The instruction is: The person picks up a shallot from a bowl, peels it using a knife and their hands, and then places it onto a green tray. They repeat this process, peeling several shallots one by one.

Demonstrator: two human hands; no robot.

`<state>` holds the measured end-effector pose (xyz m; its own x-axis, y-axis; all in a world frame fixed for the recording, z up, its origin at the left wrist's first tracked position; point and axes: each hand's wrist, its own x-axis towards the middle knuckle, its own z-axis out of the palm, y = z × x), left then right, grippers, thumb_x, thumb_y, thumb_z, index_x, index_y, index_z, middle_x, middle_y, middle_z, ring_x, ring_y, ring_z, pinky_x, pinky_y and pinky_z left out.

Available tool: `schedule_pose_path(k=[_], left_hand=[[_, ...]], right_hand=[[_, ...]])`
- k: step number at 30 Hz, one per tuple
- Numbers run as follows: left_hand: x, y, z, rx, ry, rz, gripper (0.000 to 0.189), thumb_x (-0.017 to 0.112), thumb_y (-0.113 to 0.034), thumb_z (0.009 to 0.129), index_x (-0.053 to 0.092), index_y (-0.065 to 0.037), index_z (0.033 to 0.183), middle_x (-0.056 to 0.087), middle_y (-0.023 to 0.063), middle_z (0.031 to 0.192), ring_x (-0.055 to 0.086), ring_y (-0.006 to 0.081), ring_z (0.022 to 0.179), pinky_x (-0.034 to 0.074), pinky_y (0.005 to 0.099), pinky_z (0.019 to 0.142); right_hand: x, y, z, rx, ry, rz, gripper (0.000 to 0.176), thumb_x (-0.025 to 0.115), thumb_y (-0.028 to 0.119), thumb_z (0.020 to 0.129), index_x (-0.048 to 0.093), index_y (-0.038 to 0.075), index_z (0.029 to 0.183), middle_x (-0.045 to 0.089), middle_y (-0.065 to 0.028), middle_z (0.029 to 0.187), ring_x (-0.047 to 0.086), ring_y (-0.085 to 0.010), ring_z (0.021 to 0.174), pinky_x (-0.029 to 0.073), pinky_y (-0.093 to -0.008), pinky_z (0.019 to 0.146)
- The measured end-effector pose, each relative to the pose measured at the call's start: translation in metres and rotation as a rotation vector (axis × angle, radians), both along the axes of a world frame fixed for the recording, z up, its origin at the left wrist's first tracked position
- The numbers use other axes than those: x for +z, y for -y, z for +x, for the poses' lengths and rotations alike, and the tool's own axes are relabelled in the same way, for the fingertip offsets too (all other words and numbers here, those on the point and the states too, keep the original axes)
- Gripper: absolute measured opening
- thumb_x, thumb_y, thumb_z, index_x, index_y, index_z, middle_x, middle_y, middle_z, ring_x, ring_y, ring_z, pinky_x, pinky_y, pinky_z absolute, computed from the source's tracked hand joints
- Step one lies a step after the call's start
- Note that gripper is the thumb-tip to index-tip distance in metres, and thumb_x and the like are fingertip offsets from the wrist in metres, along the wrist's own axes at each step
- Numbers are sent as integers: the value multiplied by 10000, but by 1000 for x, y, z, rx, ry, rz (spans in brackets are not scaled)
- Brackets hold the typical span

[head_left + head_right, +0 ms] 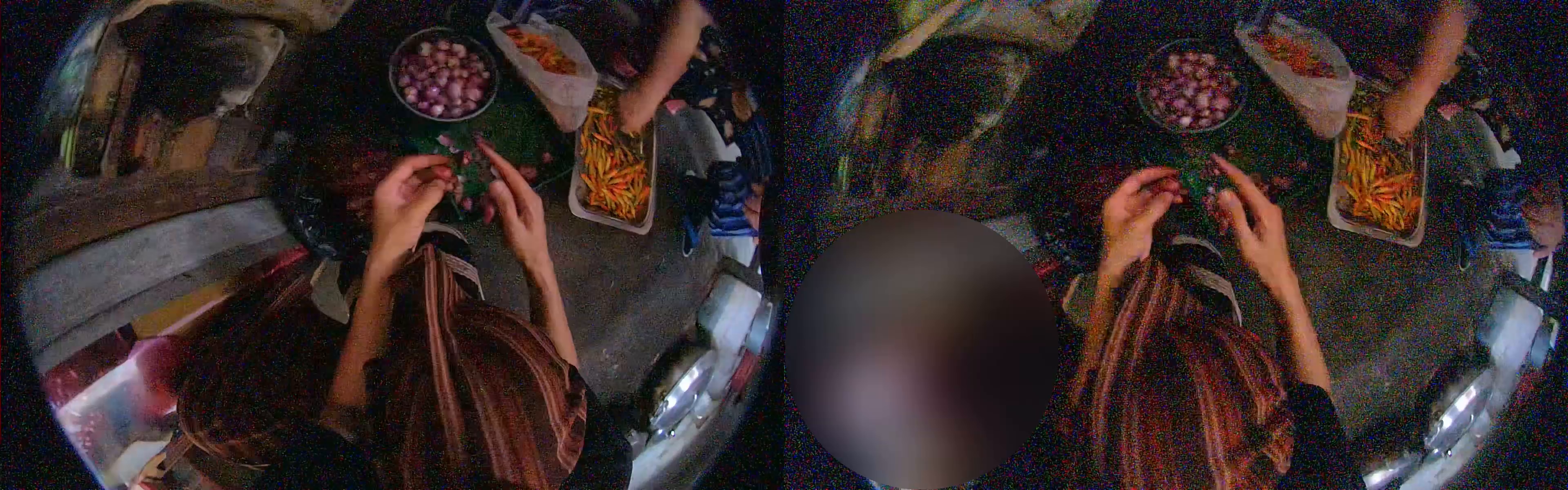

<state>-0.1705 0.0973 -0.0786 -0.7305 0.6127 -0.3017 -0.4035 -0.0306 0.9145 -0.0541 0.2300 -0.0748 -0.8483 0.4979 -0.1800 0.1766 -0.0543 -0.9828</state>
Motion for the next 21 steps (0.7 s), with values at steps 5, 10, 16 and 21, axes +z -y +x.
schedule_pose_path(k=[5,10,16,21], left_hand=[[17,32,-5,302,-37,130,240,585,11,820,572,35,1058,623,91,957,592,153,875,460,275,844],[6,48,-16,384,-88,119,245,585,56,791,559,27,1033,612,93,990,578,165,927,444,287,873],[-1,55,-17,420,-62,146,277,555,40,800,518,17,1074,591,114,1032,559,200,977,426,314,900],[1,57,-18,478,-44,123,219,597,75,761,549,10,964,606,85,970,577,157,886,448,286,845]], right_hand=[[-3,39,-30,87,-164,0,362,487,227,920,510,89,1254,546,18,782,411,-35,636,363,-189,588],[9,51,-48,262,-28,-167,359,465,266,932,523,88,1238,565,10,763,448,-61,640,402,-223,618],[5,61,-58,301,-41,3,355,513,245,900,533,114,1229,652,-168,926,589,-133,628,468,-300,633],[1,65,-60,313,-14,66,362,532,256,889,537,129,1228,651,-174,919,589,-147,594,460,-292,590]])
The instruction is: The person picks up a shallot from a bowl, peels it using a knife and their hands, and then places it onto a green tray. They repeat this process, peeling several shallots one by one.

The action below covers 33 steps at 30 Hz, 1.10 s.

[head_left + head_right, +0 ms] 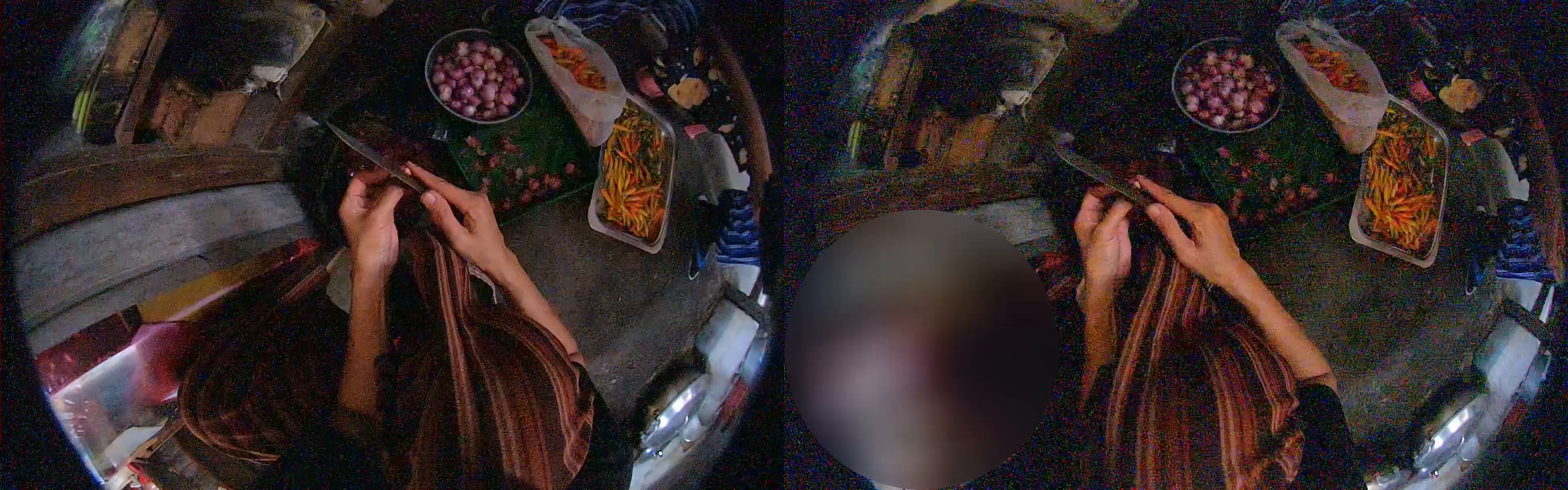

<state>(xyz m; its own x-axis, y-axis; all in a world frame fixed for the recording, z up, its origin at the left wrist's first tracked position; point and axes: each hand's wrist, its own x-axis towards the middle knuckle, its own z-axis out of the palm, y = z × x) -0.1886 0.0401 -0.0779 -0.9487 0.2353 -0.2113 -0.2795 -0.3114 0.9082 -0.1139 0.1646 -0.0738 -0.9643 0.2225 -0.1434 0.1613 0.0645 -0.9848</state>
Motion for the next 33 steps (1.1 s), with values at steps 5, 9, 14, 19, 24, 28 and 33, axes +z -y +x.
schedule_pose_path(k=[5,9,14,19,24,28,33], left_hand=[[-2,6,1,-26,-24,-63,281,578,45,773,548,3,1049,598,103,1036,564,196,966,431,309,887],[2,3,4,30,-99,-129,208,608,90,746,560,16,935,608,75,940,578,141,857,459,263,800],[2,5,6,22,-167,-177,197,614,94,754,569,13,927,610,70,934,575,136,867,456,261,803],[-4,11,2,9,-78,-147,182,600,74,785,577,18,956,606,79,971,565,145,919,449,281,844],[-8,11,0,-57,129,106,243,539,16,848,569,19,1089,571,99,1110,537,156,1014,421,301,909],[-7,9,-1,-73,50,-28,294,525,31,845,549,25,1138,565,95,1133,536,158,1023,413,294,919],[-4,8,-4,-62,8,-93,316,547,42,822,546,35,1138,582,86,1103,544,162,1008,410,275,902]], right_hand=[[-4,2,-4,-48,-198,24,356,525,262,893,543,123,1220,621,-142,1081,627,-142,884,476,-279,744],[10,1,-3,-32,-20,-98,339,549,235,885,564,82,1187,620,-112,1103,558,-102,981,442,-263,849],[-4,9,-7,-81,-45,-197,325,549,220,891,573,46,1165,633,-106,1078,571,-101,935,448,-257,833],[-2,1,-8,-34,141,-423,316,542,214,898,578,28,1151,643,-94,1053,581,-103,888,461,-251,795],[-12,8,-10,-72,-90,-195,300,533,237,899,597,55,1129,658,-87,1007,645,-150,775,491,-272,685],[-6,3,-12,-23,-174,98,285,534,229,889,602,91,1129,642,-113,1022,660,-229,837,501,-289,712],[-10,6,-13,-1,-163,48,290,537,239,887,600,110,1139,676,-99,910,665,-205,767,497,-291,656]])
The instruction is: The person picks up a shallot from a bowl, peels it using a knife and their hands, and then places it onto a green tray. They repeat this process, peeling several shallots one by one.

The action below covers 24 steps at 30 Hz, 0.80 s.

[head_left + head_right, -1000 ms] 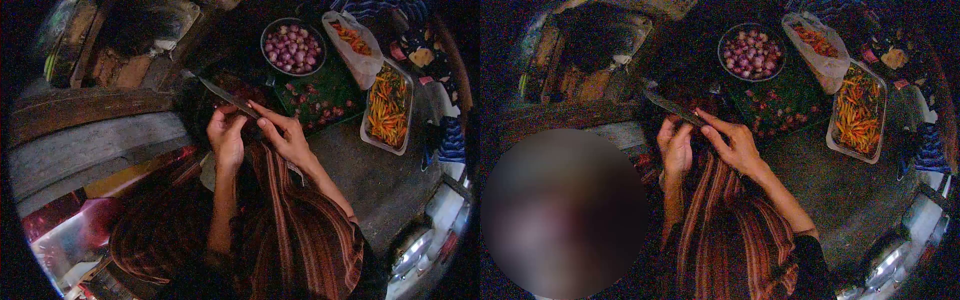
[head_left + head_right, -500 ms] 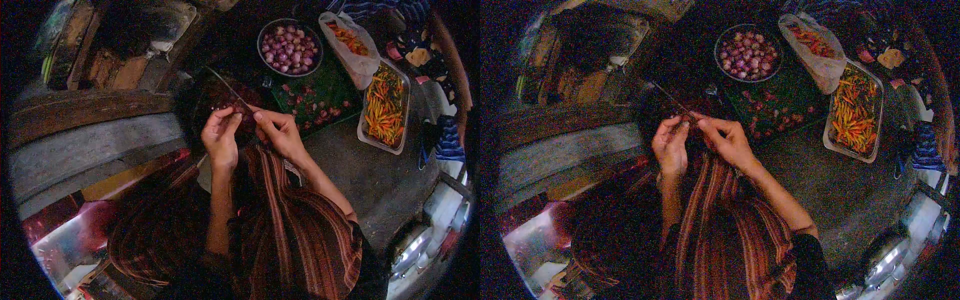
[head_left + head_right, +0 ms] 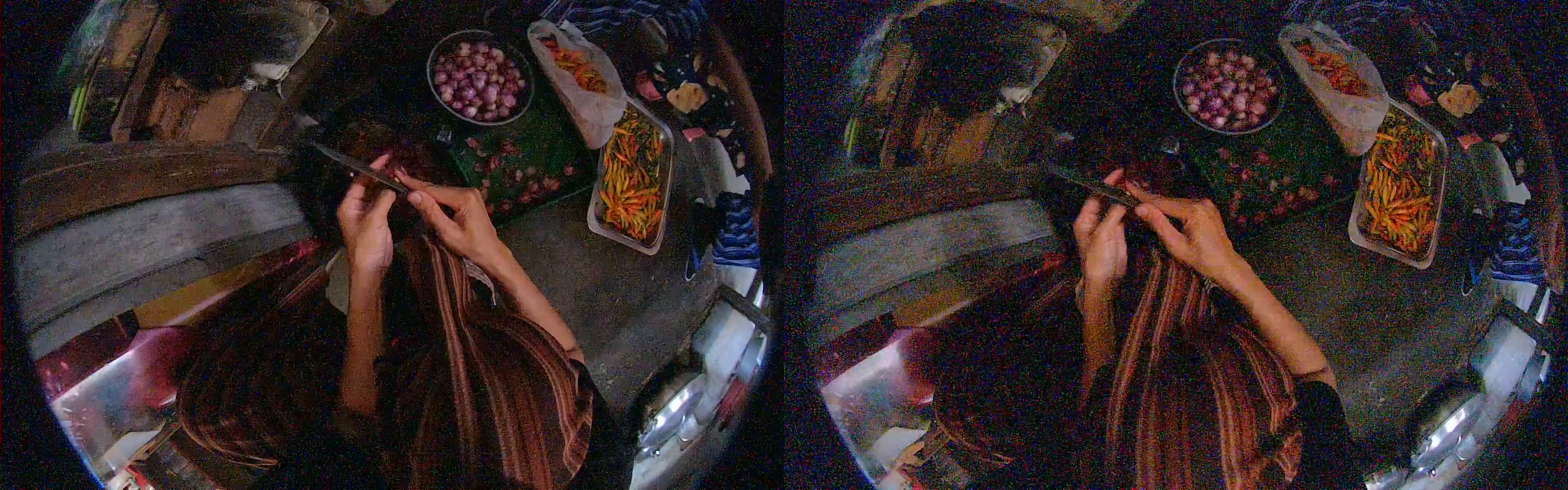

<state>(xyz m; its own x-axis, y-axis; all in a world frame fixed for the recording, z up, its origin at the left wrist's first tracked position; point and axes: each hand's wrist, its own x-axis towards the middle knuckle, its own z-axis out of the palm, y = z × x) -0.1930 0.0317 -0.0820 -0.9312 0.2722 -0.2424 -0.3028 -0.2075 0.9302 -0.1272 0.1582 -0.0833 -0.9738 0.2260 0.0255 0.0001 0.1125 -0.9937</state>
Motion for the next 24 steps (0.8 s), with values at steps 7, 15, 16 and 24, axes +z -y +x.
schedule_pose_path(k=[7,15,16,24], left_hand=[[-8,2,-1,60,96,36,297,566,33,816,552,26,1113,598,82,1059,562,148,954,426,269,877],[-13,3,-1,74,89,132,233,585,21,814,564,18,1046,605,84,981,576,161,900,459,275,828],[-12,4,-2,75,89,130,233,585,21,814,564,18,1046,605,84,981,576,161,900,459,275,828],[-5,6,-6,52,90,122,210,571,-5,837,559,36,1042,609,134,1015,599,228,951,472,328,873]], right_hand=[[-7,0,-5,-12,223,-468,324,528,287,911,604,71,1140,486,69,607,388,-21,562,350,-204,504],[-6,1,-7,-24,205,-401,301,520,275,915,643,38,1054,516,57,630,404,-24,565,347,-215,490],[-12,1,-8,-23,205,-403,301,520,275,915,643,38,1054,516,57,630,404,-24,565,347,-215,490],[-29,-7,-11,-115,226,-164,312,529,291,896,651,12,965,677,-63,871,548,-91,596,446,-280,564]])
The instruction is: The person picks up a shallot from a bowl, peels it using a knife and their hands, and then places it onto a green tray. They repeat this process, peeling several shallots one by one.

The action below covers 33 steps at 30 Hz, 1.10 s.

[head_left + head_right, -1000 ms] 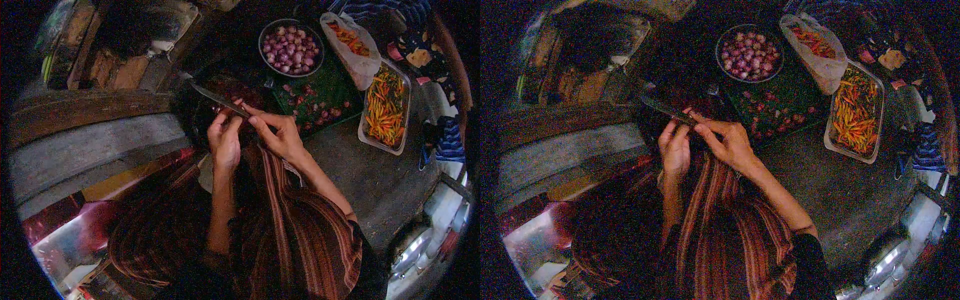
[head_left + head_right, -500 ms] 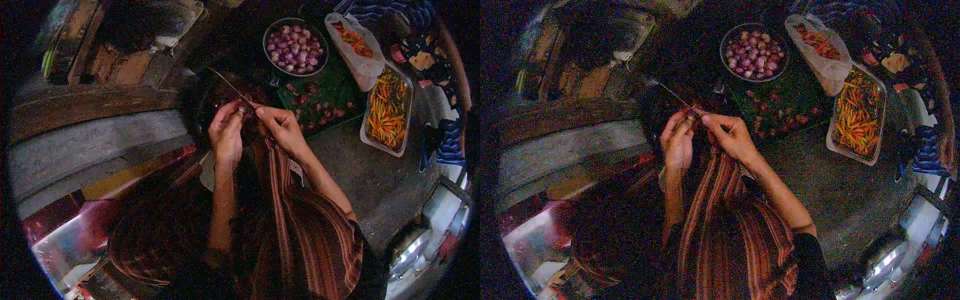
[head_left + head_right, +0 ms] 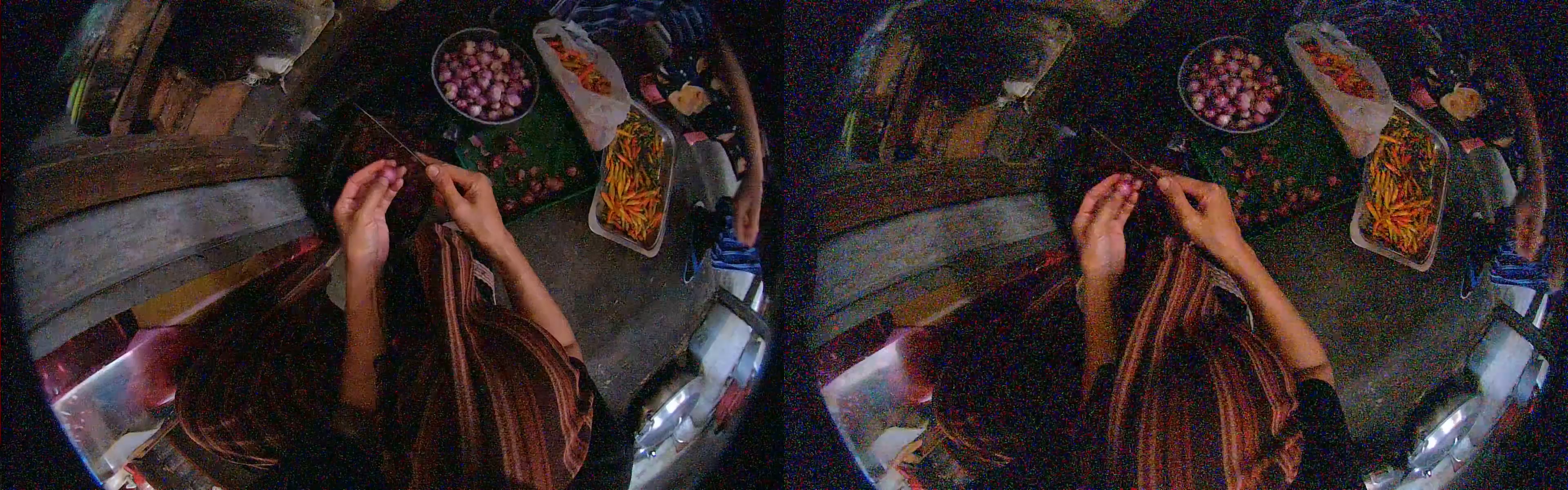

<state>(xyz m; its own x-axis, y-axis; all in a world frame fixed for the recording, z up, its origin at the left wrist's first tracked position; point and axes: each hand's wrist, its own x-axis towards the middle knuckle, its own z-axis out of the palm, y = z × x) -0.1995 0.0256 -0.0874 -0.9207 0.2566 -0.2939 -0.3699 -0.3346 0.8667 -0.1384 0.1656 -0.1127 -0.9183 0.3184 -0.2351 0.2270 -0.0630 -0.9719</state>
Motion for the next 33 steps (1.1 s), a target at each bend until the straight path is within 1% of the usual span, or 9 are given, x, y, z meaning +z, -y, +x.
schedule_pose_path(k=[2,4,7,16,19,23,25,32,33], left_hand=[[-1,2,-1,-4,13,8,211,570,-3,836,556,31,1044,607,128,1017,598,222,948,473,330,871],[-5,5,-3,-8,23,12,213,568,0,836,553,27,1046,605,122,1020,596,216,945,474,331,870],[-9,6,-3,-10,-16,9,225,563,5,835,539,15,1058,599,102,1028,584,192,947,475,330,871],[-9,9,-5,29,9,-8,236,560,-8,837,529,-22,1070,583,87,1029,559,183,969,439,323,849],[-10,8,-5,13,-24,48,238,588,-10,824,542,-7,1058,592,76,1034,560,147,941,444,275,834],[-9,7,-4,36,2,89,239,581,21,815,547,3,1051,596,78,1018,558,154,951,441,275,860],[-10,8,-4,42,0,72,242,578,32,812,547,3,1050,597,79,1015,558,157,954,439,275,870],[-17,12,-4,75,-48,22,208,572,73,791,569,14,991,597,99,1015,564,173,951,440,290,880],[-16,11,-4,81,-59,13,192,573,79,787,577,19,970,599,101,1010,567,176,946,442,292,875]], right_hand=[[10,0,-1,-46,-56,56,308,533,295,889,650,27,986,676,-103,934,604,-131,618,473,-306,599],[18,0,-2,-22,-16,255,307,567,270,850,624,58,1066,652,-161,933,655,-252,704,494,-354,664],[11,-1,-3,-15,-124,387,340,604,265,800,611,69,1078,648,-162,922,637,-330,725,497,-391,671],[29,2,-6,-18,45,550,365,575,330,836,555,85,1106,632,-197,796,618,-373,719,482,-439,640],[17,9,-7,-20,-175,281,355,517,346,882,555,119,1152,633,-178,769,619,-327,636,470,-398,585],[23,9,-3,156,-101,159,354,490,334,902,547,164,1206,638,-155,767,592,-244,544,447,-346,535],[27,5,-2,275,-1,132,380,472,258,929,495,78,1264,557,-4,722,431,-49,638,394,-207,620],[13,11,-4,182,-270,106,351,478,221,930,520,49,1234,579,44,807,427,-38,672,397,-206,635],[14,10,-4,189,-222,62,346,489,267,918,539,105,1220,616,-46,902,535,-98,742,442,-253,667]])
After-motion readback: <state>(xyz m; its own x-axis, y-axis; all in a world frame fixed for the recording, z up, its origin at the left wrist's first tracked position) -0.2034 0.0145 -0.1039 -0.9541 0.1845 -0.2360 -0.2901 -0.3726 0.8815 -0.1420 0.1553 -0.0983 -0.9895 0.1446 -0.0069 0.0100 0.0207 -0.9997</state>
